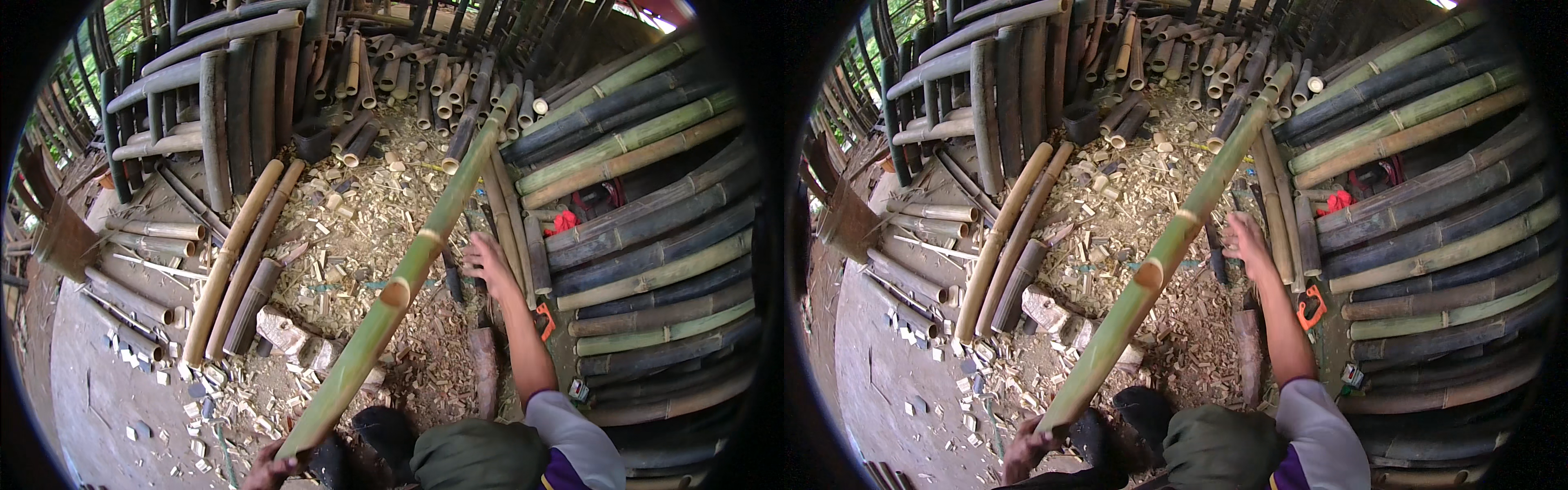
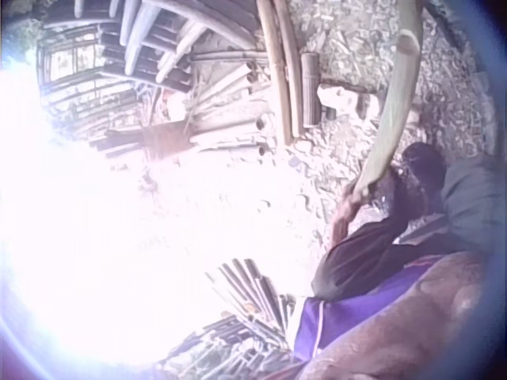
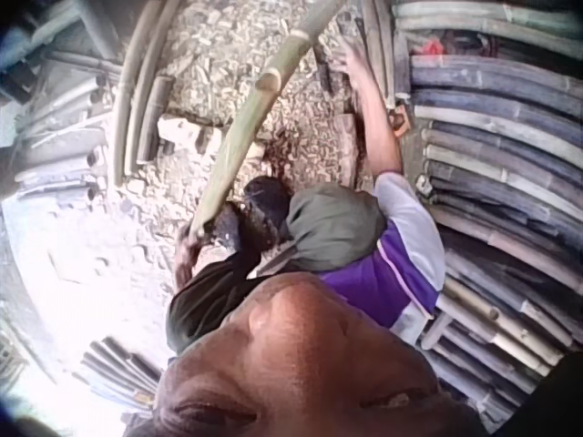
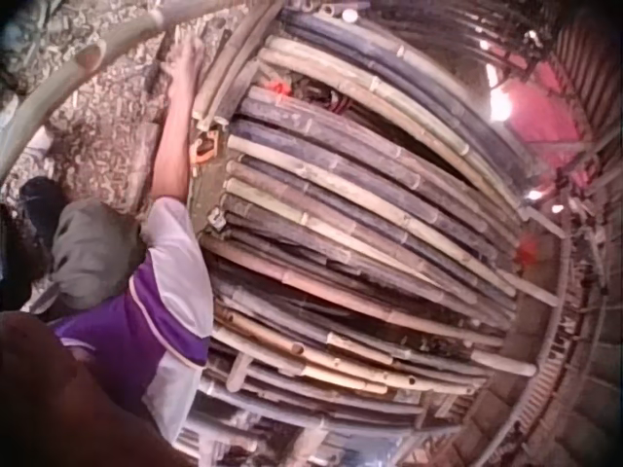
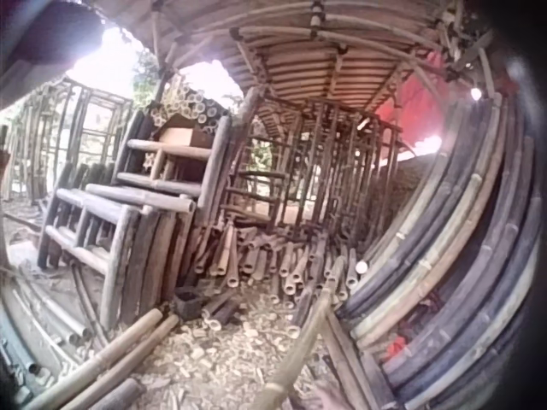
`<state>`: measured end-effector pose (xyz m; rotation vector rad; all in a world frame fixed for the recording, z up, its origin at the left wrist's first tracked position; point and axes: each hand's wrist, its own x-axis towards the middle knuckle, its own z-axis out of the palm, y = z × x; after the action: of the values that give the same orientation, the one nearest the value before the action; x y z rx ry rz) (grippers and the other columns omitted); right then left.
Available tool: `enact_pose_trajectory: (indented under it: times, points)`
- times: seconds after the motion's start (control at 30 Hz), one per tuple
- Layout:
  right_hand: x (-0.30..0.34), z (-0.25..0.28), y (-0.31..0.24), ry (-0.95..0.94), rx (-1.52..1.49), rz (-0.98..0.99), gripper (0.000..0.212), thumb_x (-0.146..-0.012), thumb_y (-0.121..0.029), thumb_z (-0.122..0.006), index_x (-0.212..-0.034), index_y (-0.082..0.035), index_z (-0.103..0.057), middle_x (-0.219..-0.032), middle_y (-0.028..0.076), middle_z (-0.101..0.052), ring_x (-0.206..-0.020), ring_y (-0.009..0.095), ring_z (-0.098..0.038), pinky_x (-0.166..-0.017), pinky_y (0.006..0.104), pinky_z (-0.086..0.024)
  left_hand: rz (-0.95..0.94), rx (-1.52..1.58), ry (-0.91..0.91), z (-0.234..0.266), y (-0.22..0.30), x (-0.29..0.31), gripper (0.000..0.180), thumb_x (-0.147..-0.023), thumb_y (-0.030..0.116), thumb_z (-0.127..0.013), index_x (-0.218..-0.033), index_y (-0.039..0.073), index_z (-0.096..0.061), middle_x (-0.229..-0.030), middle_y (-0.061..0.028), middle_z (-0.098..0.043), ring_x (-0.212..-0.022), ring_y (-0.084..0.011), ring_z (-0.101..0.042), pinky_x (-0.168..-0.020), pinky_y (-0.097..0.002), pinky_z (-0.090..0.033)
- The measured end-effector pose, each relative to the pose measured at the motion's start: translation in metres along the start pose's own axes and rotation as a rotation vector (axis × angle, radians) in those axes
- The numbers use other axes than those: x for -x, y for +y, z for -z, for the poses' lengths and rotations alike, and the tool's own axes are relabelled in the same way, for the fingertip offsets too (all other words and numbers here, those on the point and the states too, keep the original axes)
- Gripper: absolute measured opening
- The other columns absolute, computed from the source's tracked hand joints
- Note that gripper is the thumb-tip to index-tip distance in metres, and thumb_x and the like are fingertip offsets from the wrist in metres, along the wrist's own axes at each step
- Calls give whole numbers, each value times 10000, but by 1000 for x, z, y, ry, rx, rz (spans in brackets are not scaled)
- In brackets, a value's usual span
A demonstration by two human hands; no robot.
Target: The person uses a knife to carve and smooth the surface of a long bamboo pole, then selects another bamboo piece and continues carving. The person works on the bamboo while seated, surrounded by many bamboo poles.
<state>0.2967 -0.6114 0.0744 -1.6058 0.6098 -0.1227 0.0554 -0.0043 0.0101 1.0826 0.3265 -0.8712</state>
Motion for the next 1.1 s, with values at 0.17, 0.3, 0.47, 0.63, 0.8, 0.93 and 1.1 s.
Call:
enact_pose_trajectory:
  times: [0.17, 0.3, 0.47, 0.63, 0.8, 0.93, 1.1]
  points:
    - [-78, -79, 17, -119, -533, -174, 665, -905, -595, -747, -1286, -84, -557, -907, 128, -675, -796, 281, -696, -793, 515, -595, -5, -618, 307, 0, 13, 74, 709, -720, 187, -930, -1306, -39, -603, -1112, -124, -694, -989, -202, -678, -873, -355, -564]
    - [-71, -112, 23, -82, -638, -154, 627, -864, -541, -800, -1185, -54, -573, -907, 142, -684, -821, 307, -712, -786, 510, -606, -108, -600, 377, 24, -27, 108, 752, -913, 328, -833, -1486, 3, -471, -1314, -151, -626, -1135, -224, -643, -907, -365, -579]
    - [-32, -106, -34, -147, -696, -15, 593, -865, -484, -811, -1184, -48, -566, -924, 143, -685, -822, 291, -711, -766, 468, -614, -99, -462, 455, 30, -5, 95, 696, -546, 33, -955, -1190, -46, -701, -994, -92, -765, -932, -191, -714, -893, -348, -549]
    - [13, -67, -167, -147, -753, 228, 518, -862, -383, -797, -1171, -35, -569, -949, 139, -673, -838, 297, -707, -745, 479, -607, -363, -445, 358, 59, 14, 38, 824, -475, 0, -972, -1248, -51, -692, -1083, -83, -766, -985, -190, -712, -919, -350, -553]
    - [81, -57, -277, -93, -753, 515, 474, -853, -332, -817, -1131, -20, -595, -903, 133, -671, -780, 274, -706, -699, 458, -610, -403, -631, 521, 55, 41, -9, 998, -562, 142, -1040, -1457, 29, -613, -1256, -112, -747, -1129, -218, -708, -1017, -384, -541]
    - [143, -37, -355, -70, -697, 679, 427, -831, -273, -846, -1090, -25, -613, -839, 104, -673, -704, 240, -699, -635, 422, -604, -622, -1243, 331, 22, 82, -32, 950, -664, 237, -997, -1508, 99, -583, -1428, -199, -649, -1341, -296, -599, -1131, -449, -466]
    - [188, -30, -435, -79, -624, 896, 400, -794, -247, -857, -1040, -17, -642, -819, 103, -673, -635, 214, -677, -590, 398, -584, -659, -650, 211, -41, 167, -7, 794, -794, 205, -902, -1456, -70, -558, -1359, -213, -666, -1202, -281, -676, -1013, -384, -557]
